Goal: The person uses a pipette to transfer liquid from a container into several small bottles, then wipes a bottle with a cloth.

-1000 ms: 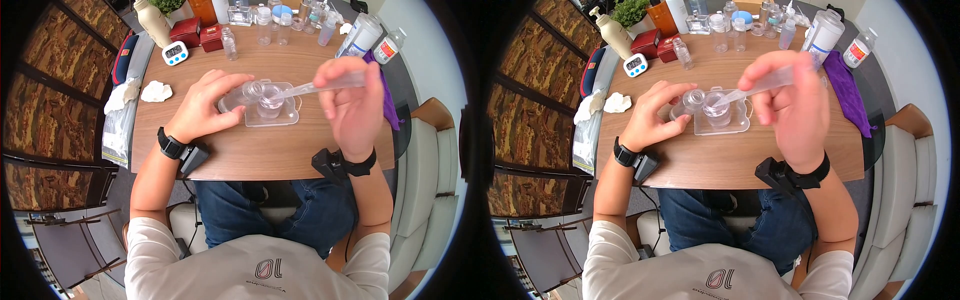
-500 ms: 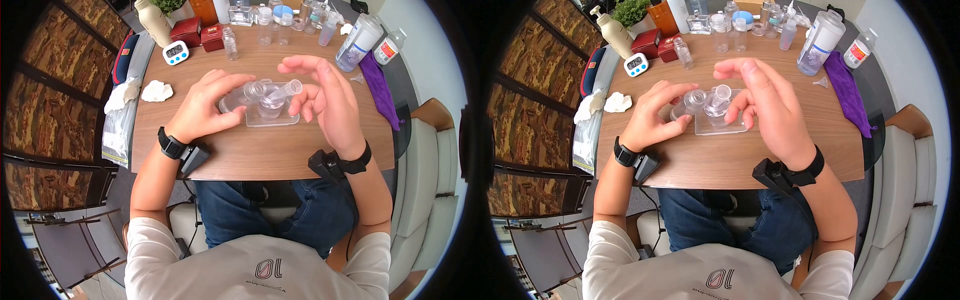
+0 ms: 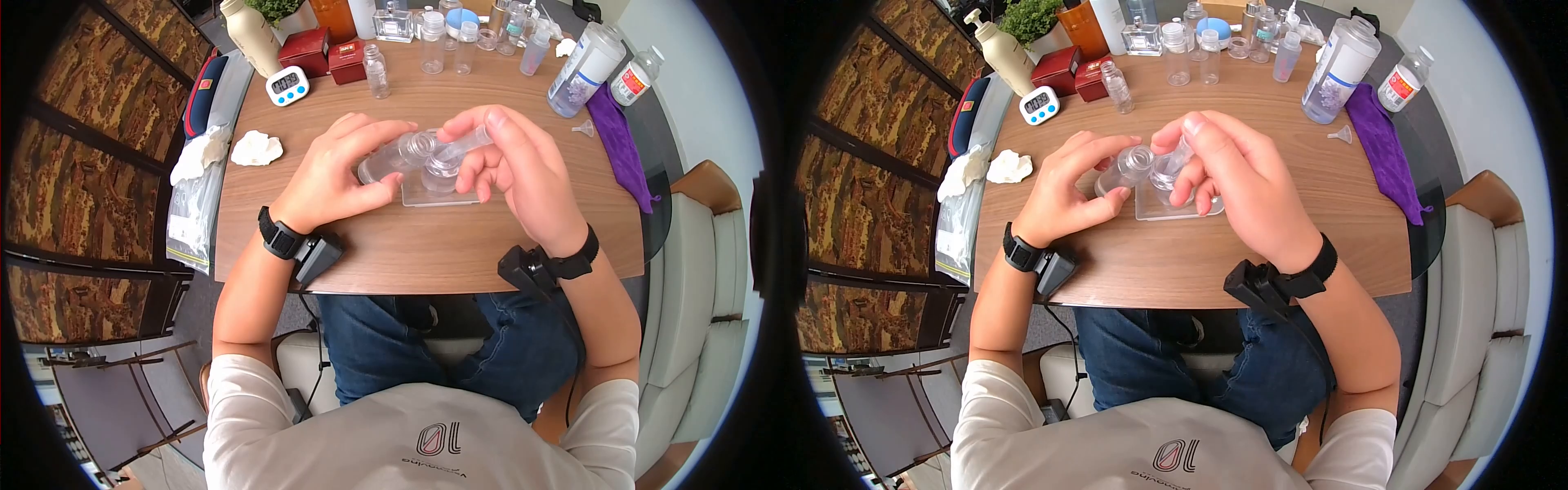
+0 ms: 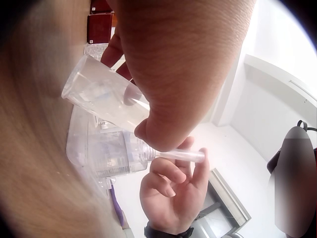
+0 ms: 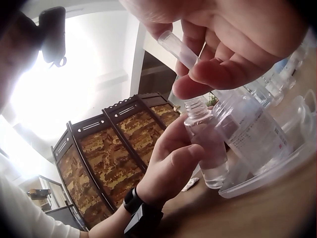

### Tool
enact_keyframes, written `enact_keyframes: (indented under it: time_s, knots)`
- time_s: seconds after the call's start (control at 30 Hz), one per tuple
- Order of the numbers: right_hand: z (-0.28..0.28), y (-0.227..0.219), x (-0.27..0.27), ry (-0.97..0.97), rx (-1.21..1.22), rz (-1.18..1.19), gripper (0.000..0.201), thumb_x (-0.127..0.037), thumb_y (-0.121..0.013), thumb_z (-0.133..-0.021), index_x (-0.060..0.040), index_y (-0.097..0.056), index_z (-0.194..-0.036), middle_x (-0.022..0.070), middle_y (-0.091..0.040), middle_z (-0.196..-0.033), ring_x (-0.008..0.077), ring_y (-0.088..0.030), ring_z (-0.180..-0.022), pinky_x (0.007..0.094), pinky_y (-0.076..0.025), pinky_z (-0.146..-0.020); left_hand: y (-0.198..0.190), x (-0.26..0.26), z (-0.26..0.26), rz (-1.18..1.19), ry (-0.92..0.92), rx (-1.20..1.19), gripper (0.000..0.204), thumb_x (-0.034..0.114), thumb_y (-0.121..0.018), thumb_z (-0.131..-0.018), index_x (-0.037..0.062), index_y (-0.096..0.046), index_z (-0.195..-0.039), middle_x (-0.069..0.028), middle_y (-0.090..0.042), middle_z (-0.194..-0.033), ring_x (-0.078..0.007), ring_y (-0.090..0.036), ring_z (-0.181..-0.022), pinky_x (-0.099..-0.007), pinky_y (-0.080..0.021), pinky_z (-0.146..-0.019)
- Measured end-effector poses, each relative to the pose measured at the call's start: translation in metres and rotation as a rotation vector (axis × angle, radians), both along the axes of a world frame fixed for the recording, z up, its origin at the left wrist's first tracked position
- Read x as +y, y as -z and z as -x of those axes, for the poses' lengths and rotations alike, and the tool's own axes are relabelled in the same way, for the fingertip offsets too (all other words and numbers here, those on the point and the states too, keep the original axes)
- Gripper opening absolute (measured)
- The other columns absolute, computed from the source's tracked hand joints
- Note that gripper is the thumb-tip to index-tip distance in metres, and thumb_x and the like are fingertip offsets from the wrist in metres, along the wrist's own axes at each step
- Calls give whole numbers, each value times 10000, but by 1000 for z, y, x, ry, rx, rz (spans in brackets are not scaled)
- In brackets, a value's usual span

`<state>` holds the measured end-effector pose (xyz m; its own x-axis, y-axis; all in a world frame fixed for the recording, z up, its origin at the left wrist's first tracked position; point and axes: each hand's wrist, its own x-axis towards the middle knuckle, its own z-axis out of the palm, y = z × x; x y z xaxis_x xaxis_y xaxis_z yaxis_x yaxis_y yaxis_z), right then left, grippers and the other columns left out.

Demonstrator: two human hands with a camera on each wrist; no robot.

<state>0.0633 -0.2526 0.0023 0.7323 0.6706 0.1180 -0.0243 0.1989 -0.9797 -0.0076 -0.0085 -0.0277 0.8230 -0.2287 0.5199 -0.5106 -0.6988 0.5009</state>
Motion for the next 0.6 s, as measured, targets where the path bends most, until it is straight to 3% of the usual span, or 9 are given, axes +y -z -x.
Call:
enact_keyframes:
  time_s: [0.37, 0.5, 0.57, 0.6]
  knots:
    - [-1, 3, 0, -1, 10, -73, 397, -310, -444, -1104, 25, -646, -1038, 89, -680, -992, 85, -613, -695, 232, -517, -617, -2, -1, 0, -6, -1, 2, 527, 108, -758, -727, 51, -695, -1247, -90, -651, -921, -213, -587, -807, -349, -512, -761]
    - [-5, -10, -13, 99, -39, -177, 433, -337, -389, -1104, 7, -629, -995, 127, -680, -950, 114, -577, -619, 249, -484, -546, -1, 1, 1, 1, 3, -10, 528, 109, -755, -731, 50, -694, -1253, -88, -651, -922, -211, -584, -808, -348, -511, -761]
    - [-11, -13, -22, 128, -58, -254, 456, -355, -359, -1102, -5, -620, -971, 145, -680, -941, 126, -554, -584, 249, -463, -518, -4, 1, 3, -16, -14, 49, 479, 163, -744, -765, 63, -692, -1231, -132, -703, -1047, -309, -636, -954, -405, -535, -856]
    - [-15, -13, -27, 150, -48, -337, 472, -369, -333, -1096, -17, -610, -948, 158, -680, -944, 135, -528, -560, 249, -435, -497, -4, 1, 3, -16, -15, 50, 479, 163, -744, -765, 63, -692, -1231, -132, -703, -1047, -309, -636, -954, -405, -535, -856]
